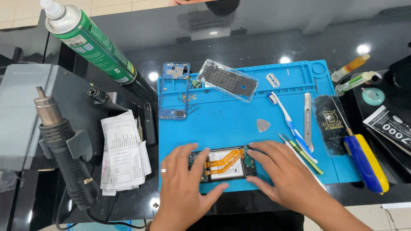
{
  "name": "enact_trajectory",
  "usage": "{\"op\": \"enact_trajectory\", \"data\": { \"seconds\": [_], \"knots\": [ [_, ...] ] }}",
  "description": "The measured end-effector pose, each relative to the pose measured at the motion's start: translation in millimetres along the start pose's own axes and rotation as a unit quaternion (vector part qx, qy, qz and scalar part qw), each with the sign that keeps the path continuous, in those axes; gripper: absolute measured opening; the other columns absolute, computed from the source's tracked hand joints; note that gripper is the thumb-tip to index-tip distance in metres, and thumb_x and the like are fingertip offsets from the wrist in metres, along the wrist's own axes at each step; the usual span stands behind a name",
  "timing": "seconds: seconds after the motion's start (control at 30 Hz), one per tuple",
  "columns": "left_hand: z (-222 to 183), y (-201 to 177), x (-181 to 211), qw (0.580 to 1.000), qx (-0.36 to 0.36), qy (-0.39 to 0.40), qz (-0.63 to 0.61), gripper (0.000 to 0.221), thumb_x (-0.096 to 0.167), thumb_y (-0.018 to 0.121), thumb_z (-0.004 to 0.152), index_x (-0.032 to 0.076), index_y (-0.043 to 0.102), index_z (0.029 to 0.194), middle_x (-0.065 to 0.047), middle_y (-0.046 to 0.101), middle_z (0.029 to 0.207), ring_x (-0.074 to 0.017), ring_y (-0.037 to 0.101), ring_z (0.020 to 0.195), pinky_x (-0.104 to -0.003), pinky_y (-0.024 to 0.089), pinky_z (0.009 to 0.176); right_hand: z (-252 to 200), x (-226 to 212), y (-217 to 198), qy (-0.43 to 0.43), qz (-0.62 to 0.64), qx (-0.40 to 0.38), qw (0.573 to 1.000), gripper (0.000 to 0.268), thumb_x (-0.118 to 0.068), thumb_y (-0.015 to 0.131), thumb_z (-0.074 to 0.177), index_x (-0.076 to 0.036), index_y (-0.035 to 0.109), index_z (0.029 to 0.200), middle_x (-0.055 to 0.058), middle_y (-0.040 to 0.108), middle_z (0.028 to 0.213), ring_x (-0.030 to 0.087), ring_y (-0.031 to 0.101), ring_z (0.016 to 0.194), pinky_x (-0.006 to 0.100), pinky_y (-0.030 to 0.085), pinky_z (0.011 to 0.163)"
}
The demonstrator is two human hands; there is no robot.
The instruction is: The person installs a battery into a disassembled smartphone, connects a ribbon cable, and places a metal shielding plate over the internal components. They then pick up the phone's frame to prepare for reassembly.
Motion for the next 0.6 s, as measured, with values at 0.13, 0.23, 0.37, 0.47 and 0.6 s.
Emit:
{"op": "enact_trajectory", "data": {
  "seconds": [0.13,0.23,0.37,0.47,0.6],
  "knots": [
    [19,4,23,0.997,-0.029,0.057,-0.047,0.053,0.046,0.062,0.087,0.005,0.055,0.12,-0.019,0.05,0.124,-0.0385,0.045,0.118,-0.056,0.035,0.091,3,-2,1,-0.032,-0.03,0.03,0.999,0.049,-0.039,0.068,0.083,-0.008,0.058,0.119,0.011,0.057,0.127,0.029,0.054,0.115,0.045,0.047,0.091],
    [31,12,32,0.994,-0.054,0.088,-0.039,0.052,0.041,0.067,0.085,0.006,0.056,0.121,-0.015,0.05,0.117,-0.0351,0.046,0.111,-0.053,0.035,0.089,3,-3,-1,-0.048,-0.031,0.057,0.997,0.045,-0.036,0.066,0.085,-0.006,0.059,0.117,0.012,0.058,0.124,0.031,0.056,0.112,0.045,0.046,0.092],
    [39,16,36,0.989,-0.09,0.09,-0.071,0.044,0.037,0.058,0.091,0.004,0.055,0.12,-0.015,0.051,0.116,-0.0345,0.045,0.108,-0.051,0.035,0.09,2,0,-1,-0.045,-0.028,0.054,0.997,0.043,-0.033,0.063,0.087,-0.006,0.058,0.121,0.013,0.057,0.126,0.032,0.056,0.114,0.045,0.046,0.093],
    [40,17,36,0.988,-0.095,0.09,-0.083,0.043,0.037,0.056,0.091,0.005,0.056,0.119,-0.015,0.051,0.116,-0.0347,0.046,0.107,-0.051,0.035,0.09,4,0,-3,-0.05,-0.024,0.058,0.997,0.043,-0.032,0.064,0.087,-0.005,0.059,0.12,0.015,0.057,0.125,0.032,0.056,0.113,0.045,0.047,0.092],
    [39,20,34,0.987,-0.099,0.089,-0.086,0.046,0.038,0.057,0.09,0.004,0.055,0.121,-0.017,0.049,0.121,-0.0363,0.045,0.11,-0.053,0.036,0.089,5,0,-4,-0.06,-0.027,0.066,0.996,0.044,-0.031,0.063,0.088,-0.005,0.056,0.123,0.015,0.057,0.124,0.033,0.056,0.112,0.046,0.047,0.092]
  ]
}}
Point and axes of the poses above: each hand's wrist, its own z-axis towards the middle knuckle, its own y-axis out of the palm, x = y × z, the point moved 1 cm from there along z, towards the middle knuckle
